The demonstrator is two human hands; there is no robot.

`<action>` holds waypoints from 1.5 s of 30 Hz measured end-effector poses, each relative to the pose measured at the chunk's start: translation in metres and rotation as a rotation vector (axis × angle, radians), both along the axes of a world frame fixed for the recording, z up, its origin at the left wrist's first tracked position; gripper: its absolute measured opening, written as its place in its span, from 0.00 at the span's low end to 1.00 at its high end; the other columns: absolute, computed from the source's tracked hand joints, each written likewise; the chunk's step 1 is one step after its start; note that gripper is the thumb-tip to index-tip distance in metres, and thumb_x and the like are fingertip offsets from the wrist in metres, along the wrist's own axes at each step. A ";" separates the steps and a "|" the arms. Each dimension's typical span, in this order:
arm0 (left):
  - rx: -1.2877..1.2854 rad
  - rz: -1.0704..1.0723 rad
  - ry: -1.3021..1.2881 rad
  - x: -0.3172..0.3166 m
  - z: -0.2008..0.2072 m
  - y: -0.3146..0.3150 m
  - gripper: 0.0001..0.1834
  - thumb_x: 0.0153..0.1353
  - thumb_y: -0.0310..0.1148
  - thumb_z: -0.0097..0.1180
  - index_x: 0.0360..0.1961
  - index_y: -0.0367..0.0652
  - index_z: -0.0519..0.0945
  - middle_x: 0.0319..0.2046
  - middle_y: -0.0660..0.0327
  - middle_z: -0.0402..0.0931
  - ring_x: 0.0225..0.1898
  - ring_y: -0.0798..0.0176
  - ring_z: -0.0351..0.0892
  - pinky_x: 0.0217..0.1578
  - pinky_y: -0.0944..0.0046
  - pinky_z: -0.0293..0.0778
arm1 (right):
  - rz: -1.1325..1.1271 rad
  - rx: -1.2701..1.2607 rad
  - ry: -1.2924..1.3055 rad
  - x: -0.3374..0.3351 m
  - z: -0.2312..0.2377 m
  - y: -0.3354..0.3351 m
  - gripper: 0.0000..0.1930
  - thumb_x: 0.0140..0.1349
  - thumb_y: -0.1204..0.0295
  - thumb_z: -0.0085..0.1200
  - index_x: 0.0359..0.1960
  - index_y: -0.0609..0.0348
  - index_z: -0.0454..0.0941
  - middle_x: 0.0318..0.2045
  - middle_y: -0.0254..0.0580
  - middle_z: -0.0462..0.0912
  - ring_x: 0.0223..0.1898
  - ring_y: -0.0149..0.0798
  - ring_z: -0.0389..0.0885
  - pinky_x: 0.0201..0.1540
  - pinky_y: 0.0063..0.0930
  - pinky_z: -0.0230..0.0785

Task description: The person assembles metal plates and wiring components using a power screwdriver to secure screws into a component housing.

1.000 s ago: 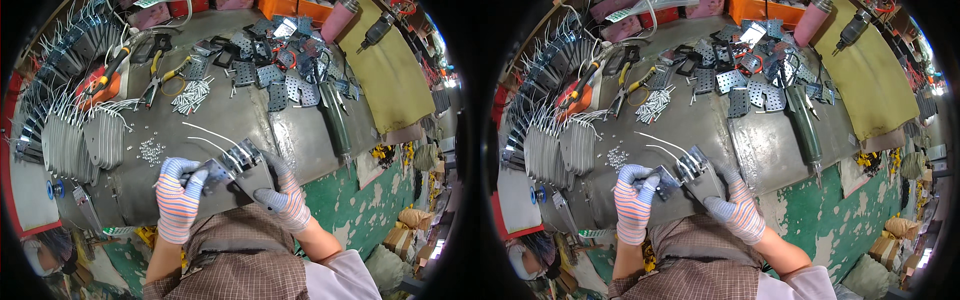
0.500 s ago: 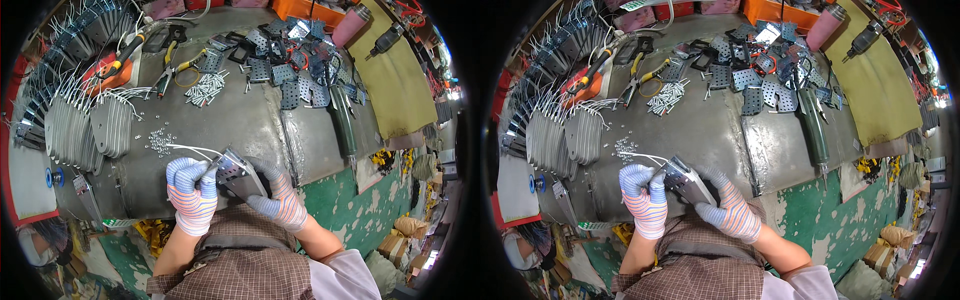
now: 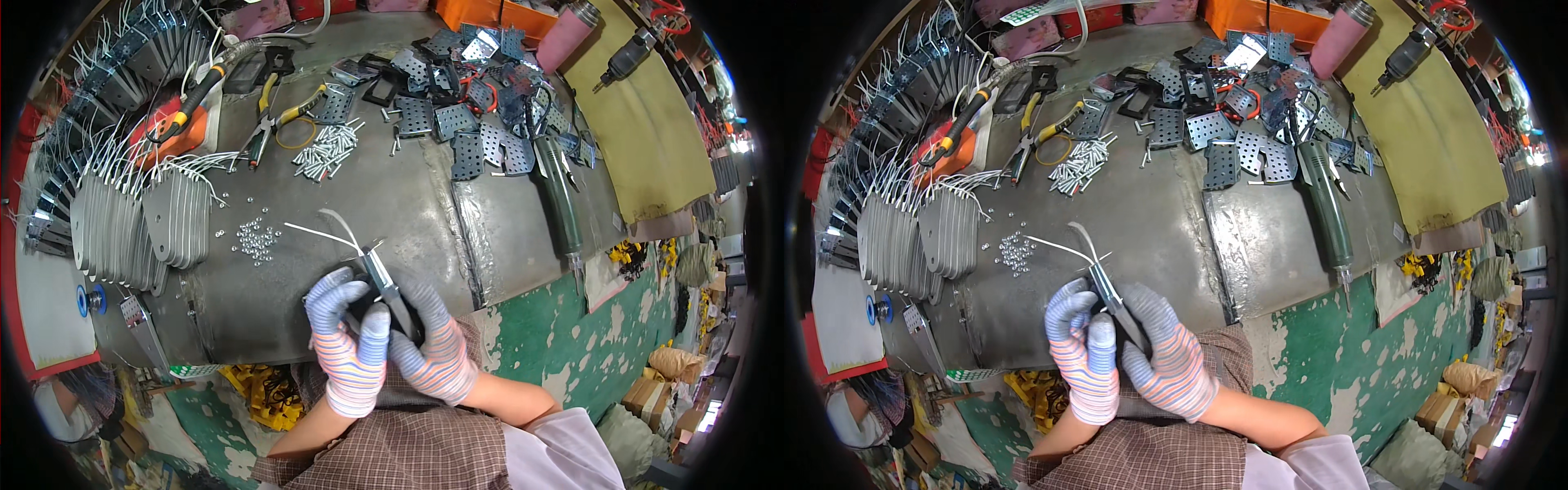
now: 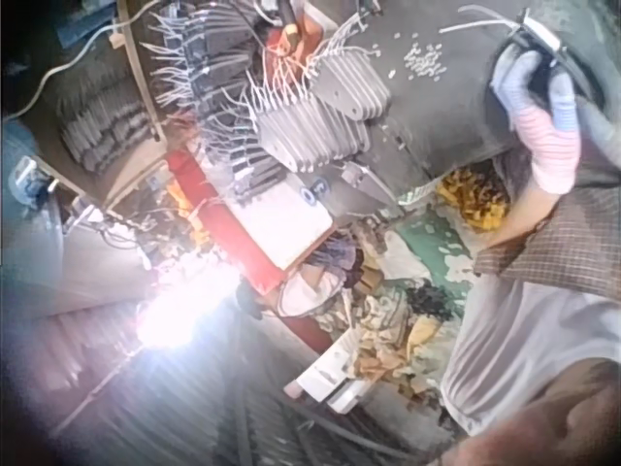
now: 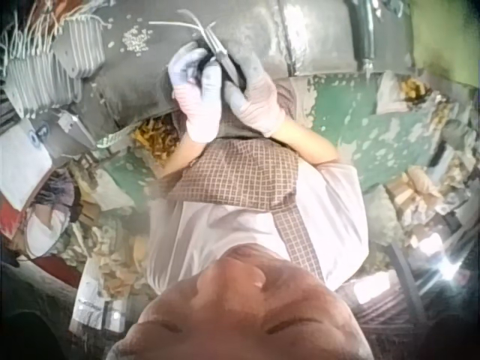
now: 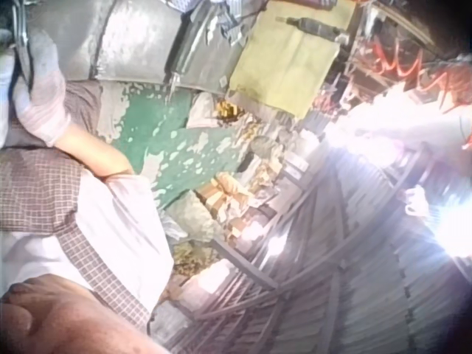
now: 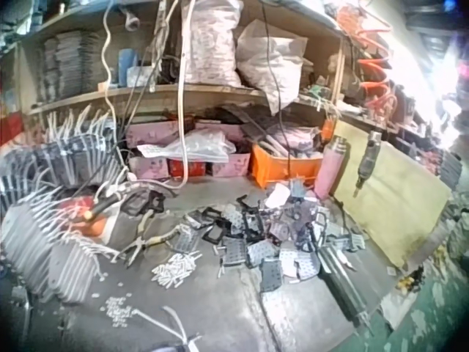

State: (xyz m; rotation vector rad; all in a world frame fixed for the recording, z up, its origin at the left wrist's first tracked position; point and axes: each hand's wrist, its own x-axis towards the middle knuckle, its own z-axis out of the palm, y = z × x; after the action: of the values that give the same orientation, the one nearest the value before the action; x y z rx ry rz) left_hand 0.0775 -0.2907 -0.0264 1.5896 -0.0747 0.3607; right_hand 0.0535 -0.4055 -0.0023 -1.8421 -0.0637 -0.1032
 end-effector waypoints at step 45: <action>0.231 -0.111 -0.138 0.004 -0.027 0.014 0.10 0.63 0.36 0.57 0.41 0.42 0.75 0.44 0.55 0.73 0.45 0.60 0.74 0.47 0.62 0.72 | -0.345 1.784 0.122 0.022 -0.023 -0.088 0.30 0.51 0.66 0.60 0.57 0.57 0.68 0.34 0.34 0.80 0.41 0.37 0.77 0.66 0.47 0.54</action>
State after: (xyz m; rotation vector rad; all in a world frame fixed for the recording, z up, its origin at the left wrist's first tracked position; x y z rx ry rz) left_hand 0.0814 -0.2764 -0.0534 1.7782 -0.3191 0.3853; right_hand 0.0758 -0.4937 -0.0256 -0.0558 0.3389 -0.1950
